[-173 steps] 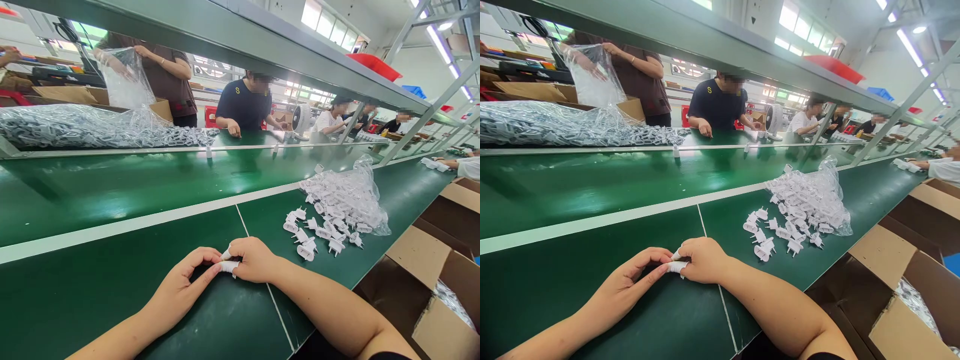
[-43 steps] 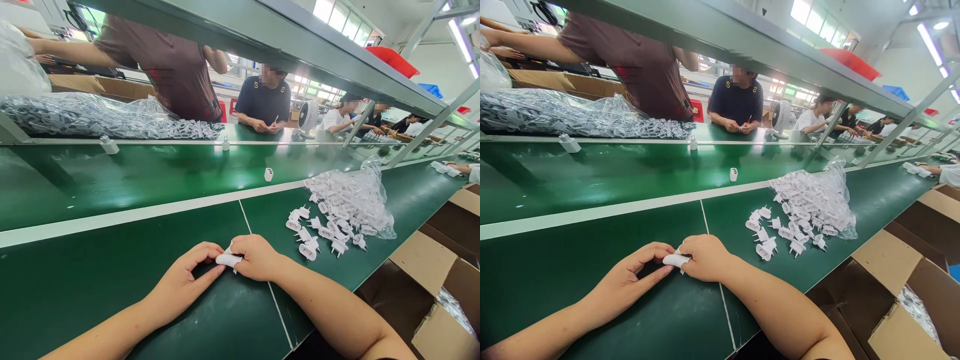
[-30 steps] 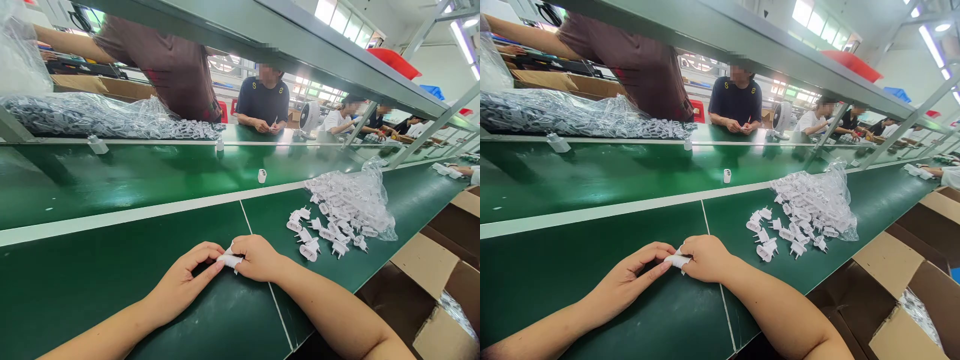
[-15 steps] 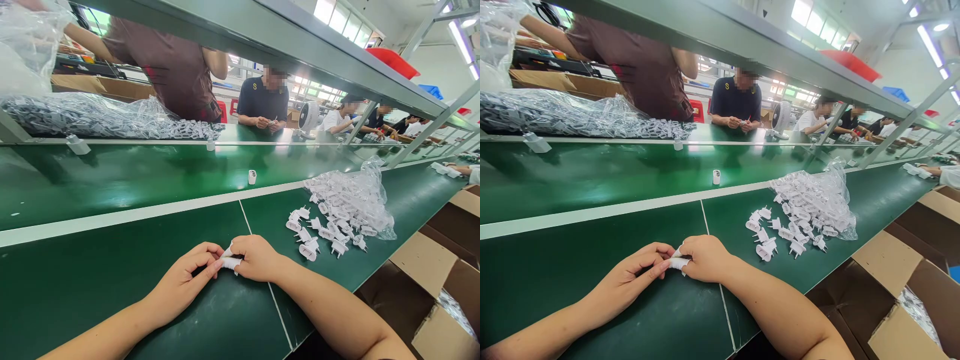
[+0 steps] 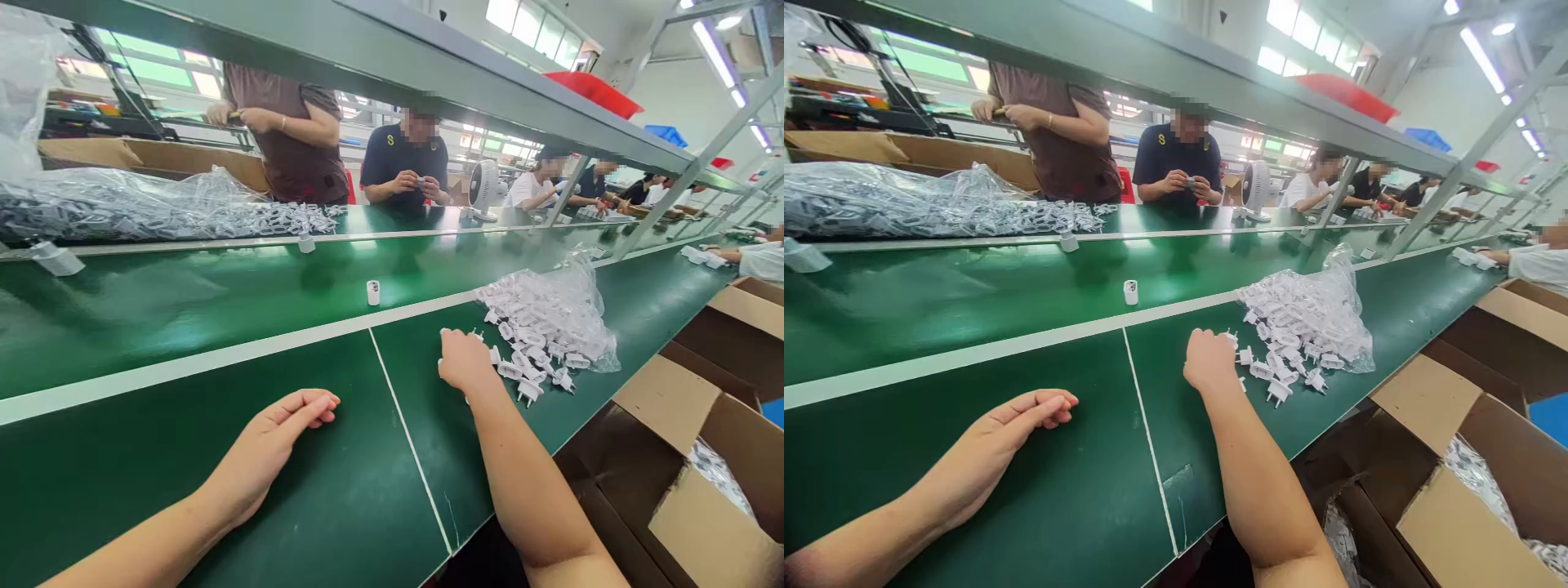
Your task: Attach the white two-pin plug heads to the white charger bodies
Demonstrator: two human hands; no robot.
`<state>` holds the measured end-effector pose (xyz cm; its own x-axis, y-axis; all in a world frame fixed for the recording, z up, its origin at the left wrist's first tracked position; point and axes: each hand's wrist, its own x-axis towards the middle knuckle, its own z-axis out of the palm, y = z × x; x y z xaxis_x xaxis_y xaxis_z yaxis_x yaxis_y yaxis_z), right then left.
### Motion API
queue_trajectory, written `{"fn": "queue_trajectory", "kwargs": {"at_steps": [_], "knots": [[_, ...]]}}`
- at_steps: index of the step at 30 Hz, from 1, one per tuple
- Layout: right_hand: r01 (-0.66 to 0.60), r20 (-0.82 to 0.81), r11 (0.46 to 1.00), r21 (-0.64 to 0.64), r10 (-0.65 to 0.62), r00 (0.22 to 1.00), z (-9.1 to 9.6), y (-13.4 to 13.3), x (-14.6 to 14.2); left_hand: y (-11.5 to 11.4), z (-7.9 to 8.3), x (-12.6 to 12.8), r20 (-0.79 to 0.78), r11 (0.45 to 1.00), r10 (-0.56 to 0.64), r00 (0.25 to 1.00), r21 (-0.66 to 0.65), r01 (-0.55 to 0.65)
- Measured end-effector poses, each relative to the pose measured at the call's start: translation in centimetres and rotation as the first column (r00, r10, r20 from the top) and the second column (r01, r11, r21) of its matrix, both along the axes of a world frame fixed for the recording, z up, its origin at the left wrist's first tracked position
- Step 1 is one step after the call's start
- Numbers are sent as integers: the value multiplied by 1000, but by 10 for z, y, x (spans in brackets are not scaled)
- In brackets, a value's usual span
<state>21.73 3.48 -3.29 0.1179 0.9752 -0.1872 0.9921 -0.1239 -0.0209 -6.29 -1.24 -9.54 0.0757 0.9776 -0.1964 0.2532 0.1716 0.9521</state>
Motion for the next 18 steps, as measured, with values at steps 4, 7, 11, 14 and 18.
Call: {"fn": "queue_trajectory", "kwargs": {"at_steps": [4,7,11,14,18], "knots": [[-41,-15,999,-1,41,999,-2,8,-4,42,18,15,15,985,170,985,-37,-169],[-75,-32,997,20,75,997,-4,10,-9,89,23,34,-83,971,225,971,102,-216],[-134,-57,990,37,136,989,-5,8,-15,152,24,66,-253,931,330,909,245,-270],[-165,-62,985,56,168,984,-4,3,-17,186,20,86,-348,920,362,865,282,-272],[-152,-37,985,82,156,987,-4,-2,-19,212,10,92,-401,923,368,839,268,-276]]}}
